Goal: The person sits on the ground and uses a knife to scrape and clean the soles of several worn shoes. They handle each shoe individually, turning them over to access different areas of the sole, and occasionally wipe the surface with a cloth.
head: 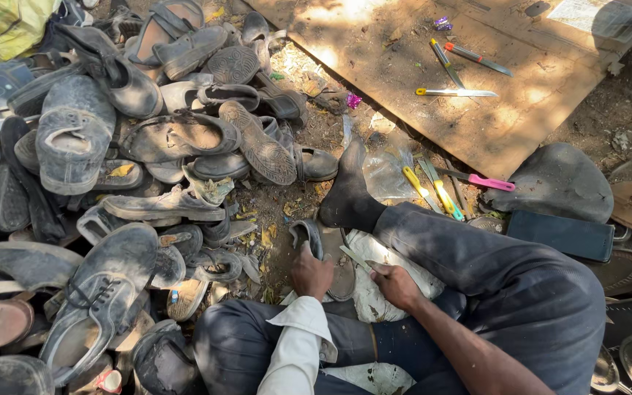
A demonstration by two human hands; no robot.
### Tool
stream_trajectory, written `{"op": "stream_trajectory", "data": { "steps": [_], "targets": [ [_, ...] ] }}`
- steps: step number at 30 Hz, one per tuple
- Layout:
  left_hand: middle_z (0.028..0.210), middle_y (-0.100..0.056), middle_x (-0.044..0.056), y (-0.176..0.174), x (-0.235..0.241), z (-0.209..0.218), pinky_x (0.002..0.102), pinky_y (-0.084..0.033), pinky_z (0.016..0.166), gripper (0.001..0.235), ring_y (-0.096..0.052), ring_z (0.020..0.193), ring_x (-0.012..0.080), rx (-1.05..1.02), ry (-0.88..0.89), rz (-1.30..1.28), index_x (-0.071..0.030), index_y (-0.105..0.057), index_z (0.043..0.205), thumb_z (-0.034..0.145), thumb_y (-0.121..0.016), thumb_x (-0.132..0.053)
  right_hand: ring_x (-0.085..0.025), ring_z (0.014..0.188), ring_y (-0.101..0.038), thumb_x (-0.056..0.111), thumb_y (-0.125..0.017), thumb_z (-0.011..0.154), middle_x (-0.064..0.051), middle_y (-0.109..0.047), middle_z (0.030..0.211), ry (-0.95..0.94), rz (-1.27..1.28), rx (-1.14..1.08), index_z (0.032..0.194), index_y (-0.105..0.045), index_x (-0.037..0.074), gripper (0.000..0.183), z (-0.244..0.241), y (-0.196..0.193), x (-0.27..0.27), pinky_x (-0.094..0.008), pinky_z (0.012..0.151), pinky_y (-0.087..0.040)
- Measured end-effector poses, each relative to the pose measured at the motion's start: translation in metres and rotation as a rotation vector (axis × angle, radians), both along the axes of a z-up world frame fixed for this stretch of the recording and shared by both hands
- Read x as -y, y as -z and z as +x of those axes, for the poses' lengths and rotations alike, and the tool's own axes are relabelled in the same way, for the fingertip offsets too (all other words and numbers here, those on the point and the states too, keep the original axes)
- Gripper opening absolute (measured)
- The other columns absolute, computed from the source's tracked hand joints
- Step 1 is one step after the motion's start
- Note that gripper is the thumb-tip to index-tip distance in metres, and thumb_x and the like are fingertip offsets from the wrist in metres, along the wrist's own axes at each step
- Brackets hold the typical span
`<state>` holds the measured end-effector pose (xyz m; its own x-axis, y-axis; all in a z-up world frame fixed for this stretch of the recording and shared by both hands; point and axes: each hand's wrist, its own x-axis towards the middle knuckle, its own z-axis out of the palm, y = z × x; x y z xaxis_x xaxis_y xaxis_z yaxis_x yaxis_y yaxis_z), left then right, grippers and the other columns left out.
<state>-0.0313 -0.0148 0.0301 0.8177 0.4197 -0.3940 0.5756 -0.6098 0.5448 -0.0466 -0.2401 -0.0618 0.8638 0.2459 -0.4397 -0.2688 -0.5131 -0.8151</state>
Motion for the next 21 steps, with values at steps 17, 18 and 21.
{"op": "stream_trajectory", "data": {
  "steps": [17,18,21],
  "targets": [
    [0.137,-0.057,0.019,0.026,0.002,0.032,0.051,-0.051,0.097,0.066,-0.061,0.120,0.0432,0.109,0.189,0.167,-0.008,-0.049,0.134,0.078,-0.082,-0.017,-0.009,0.051,-0.036,0.033,-0.063,0.098,0.004,-0.044,0.056,0.067,0.165,-0.201,0.139,-0.068,0.017,0.044,0.021,-0.081,-0.027,-0.032,0.050,-0.032],
    [0.134,-0.059,0.019,0.030,-0.001,0.033,0.051,-0.052,0.096,0.060,-0.062,0.118,0.0430,0.102,0.197,0.182,-0.007,-0.050,0.130,0.080,-0.081,-0.017,-0.009,0.051,-0.037,0.034,-0.063,0.098,0.003,-0.044,0.055,0.054,0.137,-0.187,0.139,-0.068,0.017,0.044,0.022,-0.081,-0.030,-0.032,0.049,-0.033],
    [0.126,-0.065,0.019,0.028,0.000,0.046,0.050,-0.052,0.097,0.052,-0.065,0.116,0.0406,0.009,0.185,0.242,-0.007,-0.054,0.125,0.081,-0.080,-0.017,-0.007,0.052,-0.038,0.036,-0.064,0.098,0.005,-0.047,0.056,0.022,0.098,-0.107,0.139,-0.070,0.017,0.045,0.032,-0.078,-0.034,-0.030,0.050,-0.034]
  ]
}}
